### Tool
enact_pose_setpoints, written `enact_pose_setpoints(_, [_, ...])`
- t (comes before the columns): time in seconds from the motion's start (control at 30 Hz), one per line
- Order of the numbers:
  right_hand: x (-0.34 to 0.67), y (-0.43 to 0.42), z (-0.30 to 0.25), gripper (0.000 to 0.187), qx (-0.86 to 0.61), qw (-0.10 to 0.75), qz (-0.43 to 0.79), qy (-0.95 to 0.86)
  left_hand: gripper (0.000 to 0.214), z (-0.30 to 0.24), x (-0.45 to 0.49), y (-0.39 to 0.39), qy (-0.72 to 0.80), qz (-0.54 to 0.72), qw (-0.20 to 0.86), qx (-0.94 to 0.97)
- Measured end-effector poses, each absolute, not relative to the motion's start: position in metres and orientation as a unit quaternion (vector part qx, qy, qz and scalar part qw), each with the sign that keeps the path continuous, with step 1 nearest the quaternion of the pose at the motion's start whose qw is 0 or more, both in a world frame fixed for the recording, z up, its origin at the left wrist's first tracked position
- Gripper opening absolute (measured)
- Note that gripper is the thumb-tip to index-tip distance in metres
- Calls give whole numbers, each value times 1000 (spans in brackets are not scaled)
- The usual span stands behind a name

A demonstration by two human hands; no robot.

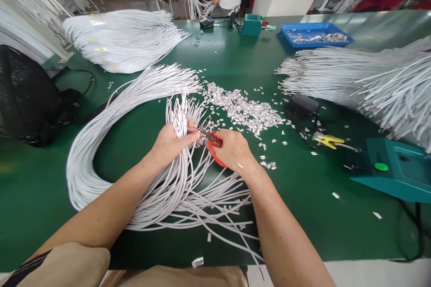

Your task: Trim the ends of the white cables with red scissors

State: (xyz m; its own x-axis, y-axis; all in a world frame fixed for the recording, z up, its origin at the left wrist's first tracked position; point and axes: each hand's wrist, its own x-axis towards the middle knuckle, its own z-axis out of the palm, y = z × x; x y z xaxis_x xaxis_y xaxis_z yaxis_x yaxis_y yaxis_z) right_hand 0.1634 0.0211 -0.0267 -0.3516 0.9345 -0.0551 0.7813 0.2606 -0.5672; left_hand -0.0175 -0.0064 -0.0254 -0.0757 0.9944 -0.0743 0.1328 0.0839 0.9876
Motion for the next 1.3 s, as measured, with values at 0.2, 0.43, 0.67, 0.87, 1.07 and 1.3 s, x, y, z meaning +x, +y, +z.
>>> enact_pose_setpoints(0.2, [163, 21, -25, 30, -546, 119, 224, -798, 21, -23, -19, -7, 590, 435, 417, 538])
enact_pose_setpoints(0.43, [164, 22, -30, 30, -524, 112, 172, -827, 25, -19, -15, -8, 554, 448, 476, 515])
enact_pose_setpoints(0.67, [173, 28, -32, 28, -514, 168, 232, -808, 27, -22, -18, -8, 546, 444, 496, 509])
enact_pose_setpoints(0.87, [162, 23, -22, 15, -484, 374, 525, -591, 32, -22, -17, -7, 549, 446, 471, 527])
enact_pose_setpoints(1.07, [150, 19, -26, 18, -451, 408, 638, -472, 43, -19, -17, -6, 560, 415, 441, 566])
enact_pose_setpoints(1.3, [150, 19, -27, 12, -451, 411, 654, -447, 35, -16, -15, -6, 573, 384, 420, 589])
